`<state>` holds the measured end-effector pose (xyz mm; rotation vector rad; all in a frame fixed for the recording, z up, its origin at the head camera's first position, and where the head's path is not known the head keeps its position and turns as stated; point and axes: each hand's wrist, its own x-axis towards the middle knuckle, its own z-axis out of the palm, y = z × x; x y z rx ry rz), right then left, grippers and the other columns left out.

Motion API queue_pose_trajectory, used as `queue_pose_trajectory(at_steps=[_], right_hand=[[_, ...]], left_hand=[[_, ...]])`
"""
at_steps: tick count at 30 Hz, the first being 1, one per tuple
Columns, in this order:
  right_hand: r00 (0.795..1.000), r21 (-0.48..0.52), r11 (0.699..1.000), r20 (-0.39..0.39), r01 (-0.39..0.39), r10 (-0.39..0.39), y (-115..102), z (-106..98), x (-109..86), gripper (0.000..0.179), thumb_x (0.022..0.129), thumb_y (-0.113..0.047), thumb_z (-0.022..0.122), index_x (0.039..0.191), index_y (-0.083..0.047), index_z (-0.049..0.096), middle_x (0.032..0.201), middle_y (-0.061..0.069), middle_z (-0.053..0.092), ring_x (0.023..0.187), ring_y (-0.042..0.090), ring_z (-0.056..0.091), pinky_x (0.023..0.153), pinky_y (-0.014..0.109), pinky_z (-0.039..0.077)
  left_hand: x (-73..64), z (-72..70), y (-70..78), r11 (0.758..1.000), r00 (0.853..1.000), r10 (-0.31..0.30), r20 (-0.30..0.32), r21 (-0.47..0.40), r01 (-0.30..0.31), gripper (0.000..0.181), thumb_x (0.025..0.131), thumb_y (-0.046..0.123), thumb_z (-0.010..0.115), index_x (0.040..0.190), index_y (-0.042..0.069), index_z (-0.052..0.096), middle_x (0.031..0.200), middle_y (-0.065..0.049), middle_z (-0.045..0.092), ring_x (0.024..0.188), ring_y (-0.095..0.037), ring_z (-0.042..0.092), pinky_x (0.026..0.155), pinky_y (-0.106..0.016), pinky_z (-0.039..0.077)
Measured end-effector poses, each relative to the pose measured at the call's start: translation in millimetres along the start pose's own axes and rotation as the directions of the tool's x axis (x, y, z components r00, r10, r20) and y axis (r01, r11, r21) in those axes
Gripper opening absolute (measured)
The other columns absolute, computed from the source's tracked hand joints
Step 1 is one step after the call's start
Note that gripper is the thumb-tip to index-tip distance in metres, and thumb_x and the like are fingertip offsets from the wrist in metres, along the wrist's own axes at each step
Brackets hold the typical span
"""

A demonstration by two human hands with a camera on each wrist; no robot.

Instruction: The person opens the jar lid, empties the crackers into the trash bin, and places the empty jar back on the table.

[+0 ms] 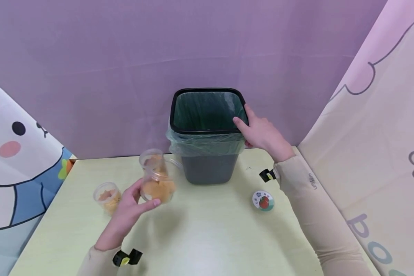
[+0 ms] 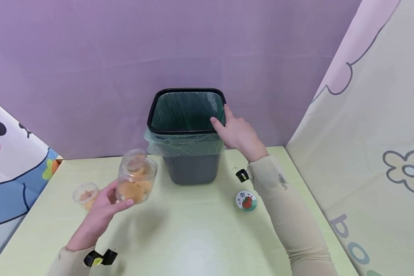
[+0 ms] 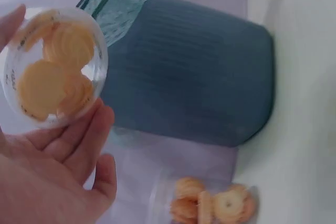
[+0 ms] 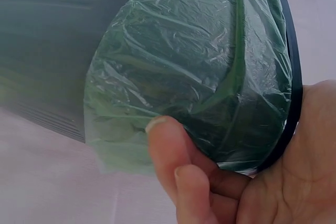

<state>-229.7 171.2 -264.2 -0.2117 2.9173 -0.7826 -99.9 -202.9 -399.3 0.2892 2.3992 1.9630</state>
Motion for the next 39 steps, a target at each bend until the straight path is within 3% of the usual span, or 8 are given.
queue_pose_trajectory(at_steps=[6, 12, 18, 25, 30, 39], right_hand=[[1.000, 0.029, 1.000, -0.015, -0.003, 0.003, 2.2, -0.5, -1.0, 0.089, 0.093, -0.077, 0.027, 0.159, -0.030, -0.007, 0.073, 0.011, 0.068, 0.064, 0.024, 0.063, 0.077, 0.042, 0.045], [1.000, 0.037, 0.999, -0.028, -0.003, 0.004, 1.4, -0.7, -1.3, 0.088, 0.093, -0.077, 0.028, 0.160, -0.029, -0.005, 0.073, 0.010, 0.067, 0.063, 0.024, 0.063, 0.074, 0.041, 0.046], [1.000, 0.030, 1.000, -0.026, 0.004, -0.003, -0.8, 2.3, -0.8, 0.088, 0.093, -0.076, 0.028, 0.160, -0.029, -0.005, 0.070, 0.008, 0.065, 0.062, 0.025, 0.063, 0.070, 0.041, 0.046], [1.000, 0.036, 0.999, -0.024, 0.005, -0.004, -0.8, 5.5, 0.7, 0.088, 0.093, -0.076, 0.028, 0.160, -0.029, -0.005, 0.069, 0.009, 0.064, 0.063, 0.028, 0.062, 0.066, 0.041, 0.045], [1.000, 0.034, 0.999, -0.026, 0.009, -0.008, -0.1, 5.0, 1.4, 0.088, 0.093, -0.076, 0.028, 0.160, -0.029, -0.005, 0.072, 0.012, 0.066, 0.062, 0.027, 0.062, 0.065, 0.042, 0.045], [0.999, 0.042, 0.999, -0.032, 0.005, -0.004, 1.5, 5.0, -0.1, 0.087, 0.094, -0.075, 0.029, 0.160, -0.029, -0.004, 0.069, 0.009, 0.064, 0.061, 0.027, 0.061, 0.064, 0.042, 0.046]], left_hand=[[12.4, -12.1, 21.1, 0.990, 0.996, -0.041, -0.078, 0.135, 0.051, 0.069, 0.086, 0.028, 0.079, 0.144, 0.006, 0.047, 0.139, -0.010, 0.053, 0.133, -0.027, 0.039, 0.107, -0.058, 0.027], [28.9, -22.4, 37.0, 0.955, 0.992, 0.028, -0.120, 0.296, 0.008, 0.077, 0.083, 0.036, 0.082, 0.145, 0.008, 0.047, 0.130, -0.007, 0.058, 0.115, -0.023, 0.049, 0.092, -0.044, 0.039], [39.8, -34.5, 52.3, 0.915, 0.990, 0.038, -0.137, 0.403, 0.021, 0.087, 0.082, 0.046, 0.080, 0.150, 0.008, 0.041, 0.139, -0.010, 0.052, 0.121, -0.032, 0.045, 0.093, -0.054, 0.039], [50.6, -45.2, 74.0, 0.913, 0.987, 0.049, -0.154, 0.407, 0.018, 0.090, 0.082, 0.046, 0.080, 0.153, 0.012, 0.037, 0.140, -0.010, 0.050, 0.123, -0.033, 0.043, 0.093, -0.055, 0.039], [63.3, -49.3, 90.2, 0.907, 0.981, 0.089, -0.169, 0.421, -0.010, 0.091, 0.081, 0.046, 0.080, 0.154, 0.012, 0.036, 0.144, -0.010, 0.048, 0.126, -0.035, 0.042, 0.097, -0.059, 0.037], [90.4, -50.7, 112.5, 0.831, 0.963, 0.213, -0.168, 0.549, -0.088, 0.090, 0.077, 0.052, 0.082, 0.146, 0.009, 0.045, 0.137, -0.012, 0.053, 0.124, -0.035, 0.044, 0.100, -0.061, 0.036]])
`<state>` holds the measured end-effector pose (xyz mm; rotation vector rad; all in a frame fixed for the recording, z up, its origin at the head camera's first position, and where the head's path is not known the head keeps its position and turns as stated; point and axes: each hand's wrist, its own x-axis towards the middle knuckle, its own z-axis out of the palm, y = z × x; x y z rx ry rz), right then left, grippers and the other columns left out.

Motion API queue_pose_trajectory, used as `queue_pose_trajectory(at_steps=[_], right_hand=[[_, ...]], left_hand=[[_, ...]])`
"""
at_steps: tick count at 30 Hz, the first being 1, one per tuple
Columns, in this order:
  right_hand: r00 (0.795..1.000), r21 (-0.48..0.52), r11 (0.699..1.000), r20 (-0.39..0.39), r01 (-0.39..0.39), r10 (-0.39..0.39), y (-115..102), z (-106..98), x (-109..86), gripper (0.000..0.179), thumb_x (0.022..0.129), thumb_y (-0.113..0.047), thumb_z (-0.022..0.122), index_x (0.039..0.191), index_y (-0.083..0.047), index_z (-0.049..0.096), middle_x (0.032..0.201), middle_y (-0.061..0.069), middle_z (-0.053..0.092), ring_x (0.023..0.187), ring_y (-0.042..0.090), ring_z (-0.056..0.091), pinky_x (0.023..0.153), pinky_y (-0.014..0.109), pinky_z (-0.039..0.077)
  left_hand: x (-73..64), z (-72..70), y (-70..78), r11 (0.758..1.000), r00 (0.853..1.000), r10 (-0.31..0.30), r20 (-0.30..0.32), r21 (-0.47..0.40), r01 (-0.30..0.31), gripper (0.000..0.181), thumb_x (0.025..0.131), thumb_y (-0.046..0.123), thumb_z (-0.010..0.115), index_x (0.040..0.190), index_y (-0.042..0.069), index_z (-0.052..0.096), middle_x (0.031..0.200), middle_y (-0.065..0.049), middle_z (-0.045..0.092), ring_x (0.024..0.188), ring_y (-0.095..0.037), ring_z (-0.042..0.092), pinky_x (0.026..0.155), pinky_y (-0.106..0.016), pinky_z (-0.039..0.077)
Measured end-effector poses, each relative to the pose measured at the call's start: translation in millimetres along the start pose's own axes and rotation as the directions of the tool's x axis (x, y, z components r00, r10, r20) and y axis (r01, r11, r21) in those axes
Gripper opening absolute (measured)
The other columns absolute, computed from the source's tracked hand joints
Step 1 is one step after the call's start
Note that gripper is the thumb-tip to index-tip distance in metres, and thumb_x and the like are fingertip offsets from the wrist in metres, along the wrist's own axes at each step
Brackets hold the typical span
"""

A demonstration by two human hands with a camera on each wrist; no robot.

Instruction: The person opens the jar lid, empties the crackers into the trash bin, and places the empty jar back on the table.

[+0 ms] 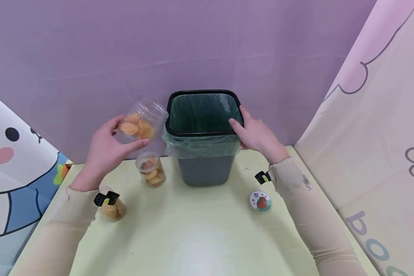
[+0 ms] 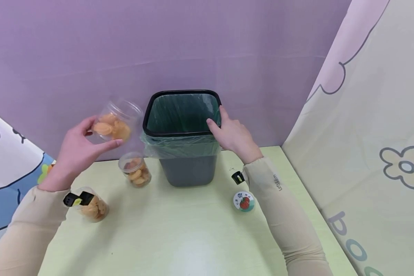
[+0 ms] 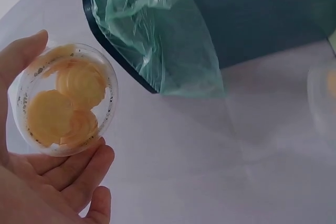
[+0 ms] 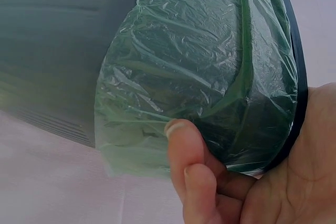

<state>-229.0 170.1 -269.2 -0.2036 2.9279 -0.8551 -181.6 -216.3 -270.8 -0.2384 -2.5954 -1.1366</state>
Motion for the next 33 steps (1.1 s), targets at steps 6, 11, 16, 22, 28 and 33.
queue_pose_trajectory(at_steps=[6, 11, 16, 22, 28, 33], right_hand=[[1.000, 0.003, 1.000, 0.001, 0.000, 0.000, 0.1, 1.1, 0.5, 0.086, 0.095, -0.074, 0.030, 0.160, -0.029, -0.005, 0.070, 0.009, 0.064, 0.061, 0.026, 0.061, 0.063, 0.042, 0.046], [1.000, 0.006, 1.000, -0.002, 0.002, -0.002, 0.5, 0.9, 0.5, 0.086, 0.095, -0.074, 0.029, 0.160, -0.029, -0.004, 0.070, 0.009, 0.064, 0.061, 0.026, 0.061, 0.064, 0.042, 0.047], [1.000, 0.007, 1.000, -0.007, 0.004, -0.004, 1.1, 0.6, 0.7, 0.086, 0.095, -0.074, 0.029, 0.160, -0.029, -0.004, 0.070, 0.009, 0.064, 0.060, 0.026, 0.061, 0.064, 0.041, 0.047], [1.000, 0.008, 1.000, -0.015, 0.010, -0.010, 2.1, 0.9, 0.5, 0.085, 0.096, -0.072, 0.030, 0.160, -0.028, -0.003, 0.068, 0.009, 0.063, 0.059, 0.026, 0.061, 0.060, 0.041, 0.046], [1.000, 0.007, 1.000, -0.021, 0.010, -0.009, 3.3, 0.5, 1.4, 0.085, 0.096, -0.072, 0.030, 0.160, -0.028, -0.002, 0.069, 0.009, 0.064, 0.059, 0.026, 0.061, 0.062, 0.041, 0.047], [1.000, 0.008, 1.000, -0.026, 0.011, -0.010, 3.4, 0.9, 1.9, 0.084, 0.096, -0.072, 0.030, 0.160, -0.028, -0.002, 0.069, 0.009, 0.064, 0.059, 0.025, 0.062, 0.064, 0.041, 0.047]], left_hand=[[10.2, -2.6, 5.7, 0.991, 0.998, 0.060, -0.022, 0.124, -0.057, 0.094, 0.074, 0.055, 0.083, 0.145, 0.006, 0.046, 0.135, -0.015, 0.053, 0.123, -0.037, 0.046, 0.099, -0.062, 0.035], [17.0, -1.2, 9.4, 0.965, 0.987, 0.159, -0.039, 0.217, -0.147, 0.091, 0.073, 0.046, 0.087, 0.144, 0.005, 0.047, 0.132, -0.016, 0.056, 0.121, -0.039, 0.049, 0.100, -0.063, 0.034], [22.3, 1.3, 13.2, 0.921, 0.962, 0.269, -0.046, 0.304, -0.243, 0.088, 0.072, 0.035, 0.089, 0.142, 0.002, 0.049, 0.133, -0.019, 0.057, 0.121, -0.040, 0.050, 0.098, -0.065, 0.032], [27.1, 1.4, 20.3, 0.864, 0.934, 0.356, -0.037, 0.395, -0.314, 0.090, 0.069, 0.034, 0.091, 0.142, 0.003, 0.049, 0.134, -0.018, 0.057, 0.123, -0.040, 0.049, 0.097, -0.061, 0.033], [32.1, 1.6, 27.5, 0.776, 0.876, 0.482, -0.033, 0.480, -0.409, 0.093, 0.064, 0.027, 0.095, 0.141, 0.002, 0.049, 0.135, -0.018, 0.057, 0.123, -0.038, 0.049, 0.095, -0.058, 0.035], [35.8, 1.9, 31.6, 0.706, 0.828, 0.560, -0.020, 0.535, -0.464, 0.091, 0.063, 0.024, 0.095, 0.139, 0.001, 0.051, 0.135, -0.018, 0.056, 0.122, -0.038, 0.050, 0.093, -0.058, 0.037]])
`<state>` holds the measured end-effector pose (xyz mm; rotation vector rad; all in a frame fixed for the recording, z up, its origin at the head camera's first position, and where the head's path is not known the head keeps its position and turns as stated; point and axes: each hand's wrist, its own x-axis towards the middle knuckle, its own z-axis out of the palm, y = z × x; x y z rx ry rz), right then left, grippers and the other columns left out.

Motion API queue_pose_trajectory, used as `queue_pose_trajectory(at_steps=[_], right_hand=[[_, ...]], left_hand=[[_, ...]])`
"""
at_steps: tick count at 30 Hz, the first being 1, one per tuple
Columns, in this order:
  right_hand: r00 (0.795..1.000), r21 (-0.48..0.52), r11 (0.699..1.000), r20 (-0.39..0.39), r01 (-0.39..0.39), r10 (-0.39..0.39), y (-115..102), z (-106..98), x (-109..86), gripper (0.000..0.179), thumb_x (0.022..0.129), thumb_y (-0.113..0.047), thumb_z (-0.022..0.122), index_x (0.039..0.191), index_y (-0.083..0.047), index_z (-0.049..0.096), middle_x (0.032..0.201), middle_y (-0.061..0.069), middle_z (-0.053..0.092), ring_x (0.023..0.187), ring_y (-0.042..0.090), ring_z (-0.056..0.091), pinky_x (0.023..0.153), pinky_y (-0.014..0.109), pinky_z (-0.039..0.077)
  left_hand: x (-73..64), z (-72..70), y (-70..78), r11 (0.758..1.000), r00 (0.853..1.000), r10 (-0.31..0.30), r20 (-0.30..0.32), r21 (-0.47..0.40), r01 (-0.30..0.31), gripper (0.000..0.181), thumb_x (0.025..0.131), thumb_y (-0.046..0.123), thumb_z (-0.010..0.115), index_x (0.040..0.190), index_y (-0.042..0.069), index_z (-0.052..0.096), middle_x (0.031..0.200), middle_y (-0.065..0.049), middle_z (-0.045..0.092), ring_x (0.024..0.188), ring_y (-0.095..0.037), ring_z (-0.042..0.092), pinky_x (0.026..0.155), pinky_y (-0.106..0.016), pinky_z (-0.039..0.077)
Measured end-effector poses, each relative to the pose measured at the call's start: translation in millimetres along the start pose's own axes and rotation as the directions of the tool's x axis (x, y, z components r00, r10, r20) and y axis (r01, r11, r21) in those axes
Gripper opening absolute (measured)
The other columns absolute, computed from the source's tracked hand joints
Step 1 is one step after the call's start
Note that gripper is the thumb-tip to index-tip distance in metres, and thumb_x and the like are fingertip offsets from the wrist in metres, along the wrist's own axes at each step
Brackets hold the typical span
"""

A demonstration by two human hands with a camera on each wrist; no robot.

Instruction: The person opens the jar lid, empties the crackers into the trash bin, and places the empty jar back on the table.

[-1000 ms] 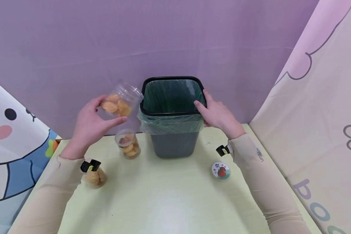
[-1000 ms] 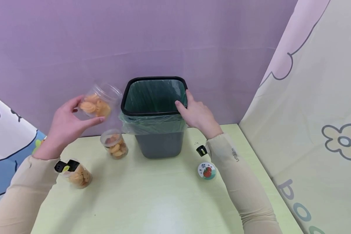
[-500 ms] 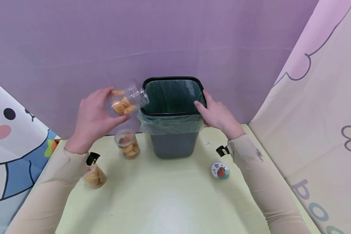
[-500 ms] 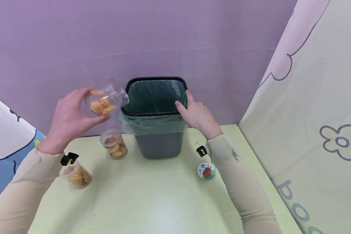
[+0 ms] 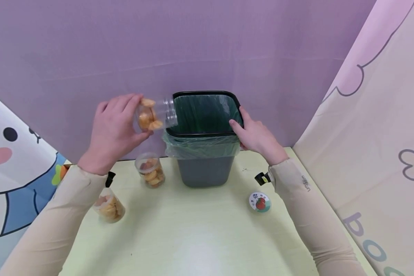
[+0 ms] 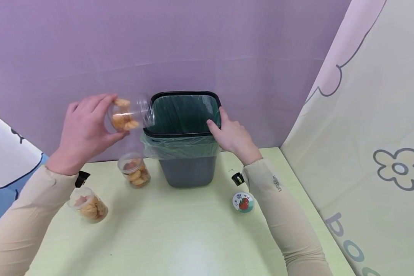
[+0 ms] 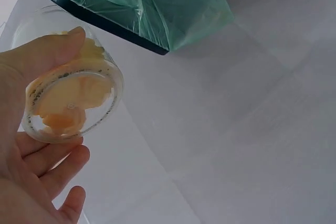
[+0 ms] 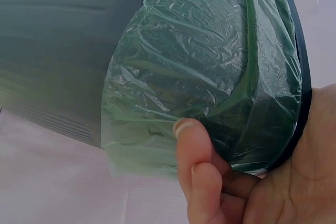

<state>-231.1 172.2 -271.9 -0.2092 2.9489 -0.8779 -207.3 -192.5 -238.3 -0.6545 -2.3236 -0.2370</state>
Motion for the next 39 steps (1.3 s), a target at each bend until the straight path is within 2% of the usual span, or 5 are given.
queue_pose_trajectory(at_steps=[7, 13, 20, 30, 39], right_hand=[[1.000, 0.004, 1.000, 0.003, 0.005, -0.005, 0.4, 1.3, 1.3, 0.084, 0.096, -0.072, 0.030, 0.160, -0.029, -0.003, 0.069, 0.009, 0.064, 0.060, 0.025, 0.062, 0.064, 0.041, 0.048], [1.000, 0.004, 1.000, 0.004, 0.014, -0.014, 0.9, 1.6, 2.2, 0.083, 0.097, -0.071, 0.030, 0.160, -0.029, -0.003, 0.069, 0.009, 0.064, 0.060, 0.025, 0.062, 0.064, 0.041, 0.048], [1.000, 0.007, 1.000, 0.002, 0.012, -0.012, 1.8, 2.5, 1.9, 0.084, 0.096, -0.072, 0.029, 0.160, -0.029, -0.004, 0.070, 0.009, 0.064, 0.060, 0.025, 0.062, 0.065, 0.041, 0.048], [1.000, 0.018, 1.000, 0.004, 0.010, -0.010, 2.6, 3.8, 2.8, 0.080, 0.098, -0.068, 0.031, 0.160, -0.031, -0.004, 0.072, 0.011, 0.065, 0.060, 0.026, 0.062, 0.066, 0.041, 0.047], [1.000, 0.022, 1.000, 0.001, 0.005, -0.005, 1.8, 4.8, 3.7, 0.086, 0.094, -0.076, 0.028, 0.160, -0.031, -0.004, 0.071, 0.012, 0.065, 0.059, 0.026, 0.061, 0.063, 0.041, 0.047]], left_hand=[[5.3, -1.7, 2.4, 0.993, 0.995, 0.093, -0.024, 0.074, -0.091, 0.088, 0.062, 0.019, 0.095, 0.137, 0.001, 0.053, 0.136, -0.018, 0.056, 0.124, -0.038, 0.049, 0.091, -0.056, 0.037], [10.6, -1.7, 3.7, 0.978, 0.980, 0.184, -0.077, 0.112, -0.175, 0.086, 0.061, 0.010, 0.093, 0.137, 0.001, 0.053, 0.134, -0.017, 0.057, 0.124, -0.036, 0.050, 0.088, -0.054, 0.038], [16.1, -3.5, 6.7, 0.959, 0.974, 0.223, -0.039, 0.189, -0.212, 0.092, 0.059, 0.007, 0.095, 0.141, 0.002, 0.051, 0.139, -0.017, 0.054, 0.129, -0.035, 0.046, 0.092, -0.054, 0.038], [17.5, -2.5, 7.6, 0.936, 0.962, 0.268, -0.043, 0.250, -0.250, 0.085, 0.068, 0.000, 0.086, 0.145, 0.004, 0.048, 0.145, -0.016, 0.050, 0.133, -0.034, 0.043, 0.095, -0.052, 0.039], [20.9, -2.5, 13.3, 0.901, 0.939, 0.342, -0.040, 0.298, -0.316, 0.072, 0.081, -0.008, 0.073, 0.146, 0.007, 0.047, 0.150, -0.012, 0.047, 0.137, -0.031, 0.040, 0.095, -0.053, 0.039]])
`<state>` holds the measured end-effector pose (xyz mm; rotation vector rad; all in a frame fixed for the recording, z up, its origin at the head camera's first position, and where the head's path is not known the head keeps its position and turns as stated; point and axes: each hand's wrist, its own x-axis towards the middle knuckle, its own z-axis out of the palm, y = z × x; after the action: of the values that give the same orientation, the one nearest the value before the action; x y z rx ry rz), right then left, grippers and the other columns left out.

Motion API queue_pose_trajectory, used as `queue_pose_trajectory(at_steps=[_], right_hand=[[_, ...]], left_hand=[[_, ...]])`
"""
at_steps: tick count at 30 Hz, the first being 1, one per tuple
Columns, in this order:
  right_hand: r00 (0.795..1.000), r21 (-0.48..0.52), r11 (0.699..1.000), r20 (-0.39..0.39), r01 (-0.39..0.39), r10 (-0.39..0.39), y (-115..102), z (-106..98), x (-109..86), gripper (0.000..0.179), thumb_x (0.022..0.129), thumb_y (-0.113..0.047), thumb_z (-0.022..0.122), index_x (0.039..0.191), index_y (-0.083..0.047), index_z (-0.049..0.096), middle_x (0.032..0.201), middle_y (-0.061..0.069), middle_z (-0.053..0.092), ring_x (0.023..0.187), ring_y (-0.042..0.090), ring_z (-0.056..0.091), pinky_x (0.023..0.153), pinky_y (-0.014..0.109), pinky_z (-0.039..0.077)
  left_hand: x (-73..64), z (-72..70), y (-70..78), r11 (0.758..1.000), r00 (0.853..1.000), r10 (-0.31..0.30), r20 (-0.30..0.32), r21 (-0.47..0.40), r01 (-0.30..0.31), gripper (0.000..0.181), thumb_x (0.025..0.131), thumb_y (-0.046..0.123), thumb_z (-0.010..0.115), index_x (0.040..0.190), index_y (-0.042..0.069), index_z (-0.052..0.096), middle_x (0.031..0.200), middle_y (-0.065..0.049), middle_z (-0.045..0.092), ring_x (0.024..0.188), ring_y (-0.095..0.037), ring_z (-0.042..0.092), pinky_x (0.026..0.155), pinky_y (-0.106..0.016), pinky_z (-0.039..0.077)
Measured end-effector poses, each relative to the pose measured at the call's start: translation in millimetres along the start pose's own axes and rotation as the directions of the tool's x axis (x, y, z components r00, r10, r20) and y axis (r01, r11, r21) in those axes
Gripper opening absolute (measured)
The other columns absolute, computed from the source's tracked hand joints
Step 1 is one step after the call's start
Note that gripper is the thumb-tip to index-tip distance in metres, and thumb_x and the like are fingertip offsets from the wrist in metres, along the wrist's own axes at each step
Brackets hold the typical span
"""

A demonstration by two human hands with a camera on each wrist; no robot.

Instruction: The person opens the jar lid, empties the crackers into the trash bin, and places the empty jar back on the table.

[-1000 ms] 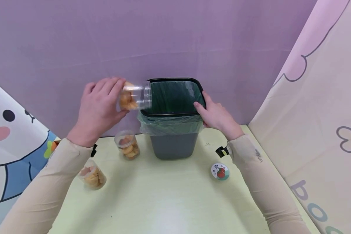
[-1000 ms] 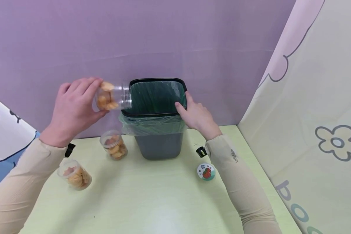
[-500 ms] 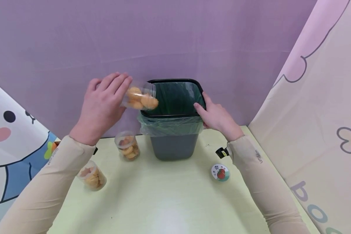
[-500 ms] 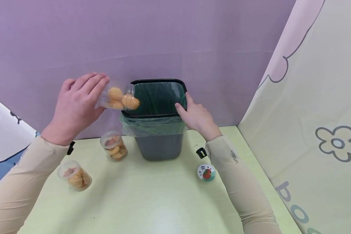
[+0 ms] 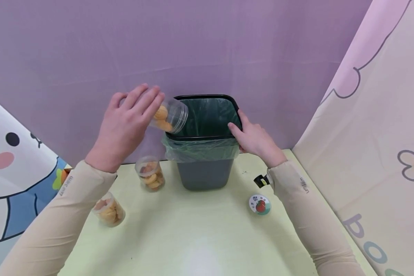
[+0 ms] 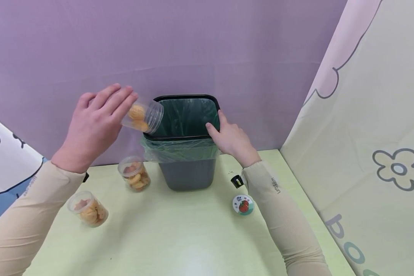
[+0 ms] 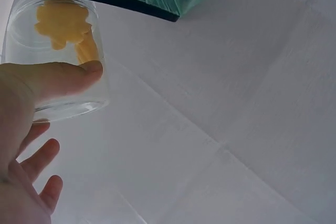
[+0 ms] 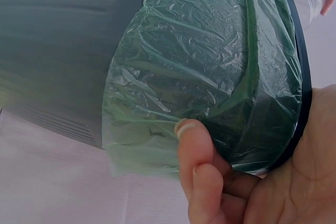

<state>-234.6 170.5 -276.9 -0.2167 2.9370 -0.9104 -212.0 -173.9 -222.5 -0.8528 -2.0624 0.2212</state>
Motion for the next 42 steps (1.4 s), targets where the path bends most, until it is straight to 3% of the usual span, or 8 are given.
queue_pose_trajectory(at_steps=[6, 13, 20, 29, 37, 42], right_hand=[[1.000, -0.007, 1.000, 0.000, -0.004, 0.004, 1.2, 0.7, -0.1, 0.087, 0.093, -0.077, 0.028, 0.160, -0.031, -0.004, 0.073, 0.013, 0.066, 0.060, 0.025, 0.062, 0.064, 0.041, 0.047], [1.000, -0.011, 1.000, -0.005, 0.001, -0.001, 0.7, 2.3, 1.5, 0.088, 0.093, -0.077, 0.027, 0.160, -0.030, -0.003, 0.075, 0.014, 0.067, 0.061, 0.024, 0.063, 0.067, 0.041, 0.047], [1.000, -0.009, 1.000, -0.011, 0.010, -0.010, -0.8, 2.8, 3.2, 0.085, 0.095, -0.074, 0.029, 0.160, -0.030, -0.003, 0.072, 0.011, 0.066, 0.060, 0.024, 0.062, 0.067, 0.041, 0.047], [1.000, -0.010, 1.000, -0.010, 0.007, -0.007, 1.3, 0.6, 2.8, 0.086, 0.095, -0.074, 0.028, 0.160, -0.029, -0.003, 0.070, 0.009, 0.065, 0.060, 0.023, 0.063, 0.069, 0.040, 0.047], [1.000, -0.008, 1.000, -0.014, 0.008, -0.008, 2.4, -0.4, 0.9, 0.087, 0.094, -0.075, 0.028, 0.160, -0.028, -0.003, 0.075, 0.015, 0.067, 0.059, 0.024, 0.062, 0.066, 0.041, 0.046], [1.000, -0.007, 1.000, -0.016, 0.010, -0.010, 2.2, -0.5, 0.1, 0.086, 0.095, -0.074, 0.028, 0.160, -0.028, -0.003, 0.074, 0.014, 0.066, 0.059, 0.024, 0.062, 0.064, 0.041, 0.046]], left_hand=[[2.5, -1.9, 3.4, 0.999, 0.998, 0.044, 0.052, 0.021, -0.045, 0.086, 0.074, -0.005, 0.081, 0.150, 0.008, 0.042, 0.155, -0.013, 0.039, 0.142, -0.032, 0.033, 0.100, -0.053, 0.037], [5.6, -1.2, 5.5, 0.997, 0.997, 0.072, 0.037, 0.021, -0.072, 0.082, 0.077, -0.007, 0.079, 0.149, 0.009, 0.043, 0.155, -0.012, 0.039, 0.143, -0.030, 0.033, 0.100, -0.053, 0.037], [7.9, -2.5, 5.4, 0.998, 0.998, 0.060, 0.021, -0.003, -0.060, 0.074, 0.081, -0.008, 0.073, 0.148, 0.008, 0.045, 0.154, -0.011, 0.041, 0.143, -0.030, 0.033, 0.097, -0.054, 0.037], [2.6, -3.9, 3.6, 1.000, 1.000, -0.009, -0.018, 0.002, 0.009, 0.060, 0.085, -0.005, 0.065, 0.143, 0.004, 0.051, 0.145, -0.014, 0.051, 0.134, -0.033, 0.043, 0.095, -0.053, 0.039], [-8.9, -5.4, 0.4, 0.993, 0.994, -0.112, -0.012, -0.025, 0.112, 0.071, 0.074, -0.003, 0.073, 0.142, 0.001, 0.051, 0.142, -0.018, 0.052, 0.127, -0.036, 0.046, 0.092, -0.053, 0.038], [-21.1, -6.1, -2.6, 0.976, 0.978, -0.206, 0.034, -0.070, 0.208, 0.077, 0.069, 0.006, 0.085, 0.137, -0.001, 0.051, 0.137, -0.020, 0.054, 0.121, -0.039, 0.047, 0.092, -0.055, 0.037]])
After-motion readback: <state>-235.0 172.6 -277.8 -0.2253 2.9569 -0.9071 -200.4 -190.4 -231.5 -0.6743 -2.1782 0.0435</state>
